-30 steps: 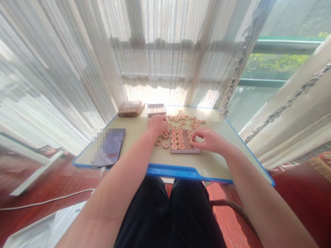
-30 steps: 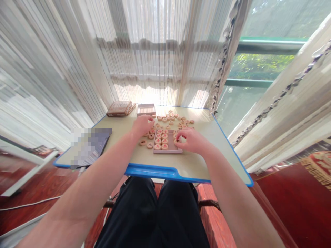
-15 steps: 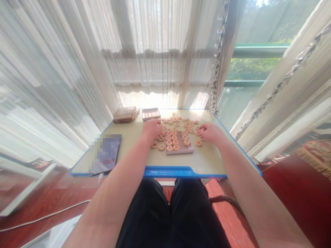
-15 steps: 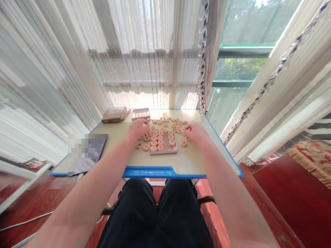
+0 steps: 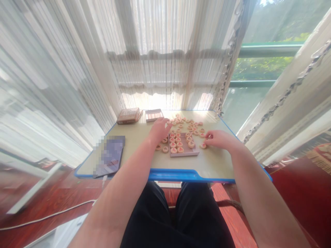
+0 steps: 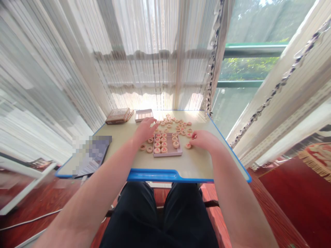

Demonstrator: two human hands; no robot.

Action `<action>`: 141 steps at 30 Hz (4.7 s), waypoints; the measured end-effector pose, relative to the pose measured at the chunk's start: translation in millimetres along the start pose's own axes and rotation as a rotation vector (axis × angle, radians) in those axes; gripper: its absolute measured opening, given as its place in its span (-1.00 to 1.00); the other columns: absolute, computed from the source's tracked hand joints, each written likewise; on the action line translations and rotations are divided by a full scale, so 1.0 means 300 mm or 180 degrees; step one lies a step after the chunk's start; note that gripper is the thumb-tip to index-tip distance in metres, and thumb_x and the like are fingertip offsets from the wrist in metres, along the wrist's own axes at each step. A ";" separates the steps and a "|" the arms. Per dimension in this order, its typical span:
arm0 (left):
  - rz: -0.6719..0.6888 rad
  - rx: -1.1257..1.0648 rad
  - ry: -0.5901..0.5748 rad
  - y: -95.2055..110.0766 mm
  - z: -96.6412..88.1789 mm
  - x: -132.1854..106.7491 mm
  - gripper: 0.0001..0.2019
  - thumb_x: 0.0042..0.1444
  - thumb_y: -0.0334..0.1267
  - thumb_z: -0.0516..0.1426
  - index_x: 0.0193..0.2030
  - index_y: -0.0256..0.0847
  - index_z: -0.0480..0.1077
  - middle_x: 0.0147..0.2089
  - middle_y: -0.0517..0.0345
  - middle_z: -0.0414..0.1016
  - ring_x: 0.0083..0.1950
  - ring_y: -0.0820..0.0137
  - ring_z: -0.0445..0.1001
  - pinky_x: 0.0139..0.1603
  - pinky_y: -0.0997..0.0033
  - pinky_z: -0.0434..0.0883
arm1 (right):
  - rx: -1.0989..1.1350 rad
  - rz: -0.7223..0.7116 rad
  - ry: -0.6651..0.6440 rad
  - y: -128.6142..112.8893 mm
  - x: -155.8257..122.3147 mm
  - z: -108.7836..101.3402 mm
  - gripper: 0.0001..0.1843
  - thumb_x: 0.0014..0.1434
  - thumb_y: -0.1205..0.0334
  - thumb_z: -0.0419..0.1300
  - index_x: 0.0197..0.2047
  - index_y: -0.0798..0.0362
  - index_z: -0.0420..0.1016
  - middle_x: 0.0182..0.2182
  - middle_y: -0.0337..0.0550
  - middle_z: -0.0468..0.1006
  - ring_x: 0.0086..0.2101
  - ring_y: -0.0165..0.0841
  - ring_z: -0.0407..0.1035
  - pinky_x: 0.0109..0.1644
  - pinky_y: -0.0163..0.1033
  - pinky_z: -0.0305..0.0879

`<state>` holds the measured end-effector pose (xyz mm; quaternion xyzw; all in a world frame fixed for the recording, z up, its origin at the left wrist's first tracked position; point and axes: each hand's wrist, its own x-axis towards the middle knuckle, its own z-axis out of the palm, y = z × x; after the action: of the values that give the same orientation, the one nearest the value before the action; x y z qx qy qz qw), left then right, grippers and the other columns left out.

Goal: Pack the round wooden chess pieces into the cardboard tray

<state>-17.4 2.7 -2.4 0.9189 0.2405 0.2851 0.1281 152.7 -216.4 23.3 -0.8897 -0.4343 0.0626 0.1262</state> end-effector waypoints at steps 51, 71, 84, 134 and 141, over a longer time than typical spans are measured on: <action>-0.0256 0.0251 -0.0239 -0.025 0.014 0.006 -0.69 0.09 -0.10 0.04 -0.13 -0.18 0.47 0.06 0.02 0.40 0.12 0.17 0.27 0.18 0.21 0.21 | 0.0568 -0.2237 -0.0001 -0.147 -0.050 0.067 -0.80 0.10 0.26 0.16 -0.30 -0.06 0.64 -0.35 -0.13 0.35 -0.27 -0.32 0.30 -0.06 -0.17 0.23; -0.0284 0.0333 -0.0265 -0.020 0.005 0.005 -0.69 0.09 -0.11 0.03 -0.14 -0.19 0.48 0.03 0.00 0.41 0.09 0.16 0.29 0.16 0.19 0.23 | 0.0540 -0.2162 -0.0211 -0.153 -0.053 0.053 -0.86 0.06 0.20 0.24 -0.32 -0.06 0.64 -0.36 -0.14 0.38 -0.23 -0.30 0.31 -0.08 -0.20 0.21; -0.0340 0.0366 -0.0343 -0.012 -0.004 0.004 -0.67 0.08 -0.08 0.05 -0.13 -0.19 0.48 -0.01 -0.01 0.41 0.09 0.13 0.28 0.14 0.19 0.24 | 0.0615 -0.2286 -0.0334 -0.140 -0.047 0.048 -0.82 0.08 0.30 0.20 -0.32 -0.07 0.64 -0.36 -0.16 0.41 -0.27 -0.34 0.34 -0.09 -0.23 0.23; -0.0296 0.0332 -0.0346 -0.017 -0.003 0.006 -0.68 0.06 -0.07 0.05 -0.14 -0.16 0.48 -0.01 0.01 0.43 0.07 0.15 0.30 0.13 0.18 0.25 | 0.0573 -0.1936 0.0297 -0.109 -0.034 0.040 -0.86 0.00 0.19 0.23 -0.39 0.04 0.58 -0.42 -0.14 0.45 -0.30 -0.30 0.33 -0.15 -0.20 0.24; -0.0310 0.0324 -0.0348 -0.020 -0.001 0.006 -0.68 0.06 -0.07 0.05 -0.15 -0.16 0.48 0.00 0.01 0.43 0.07 0.15 0.30 0.14 0.18 0.25 | 0.0587 -0.2003 0.0283 -0.108 -0.032 0.047 -0.85 0.03 0.15 0.22 -0.37 0.02 0.57 -0.41 -0.15 0.47 -0.30 -0.31 0.34 -0.13 -0.20 0.23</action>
<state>-18.4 8.9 -3.5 0.9256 0.2918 0.2154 0.1079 119.1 -202.5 18.8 -0.6986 -0.6744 0.0208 0.2382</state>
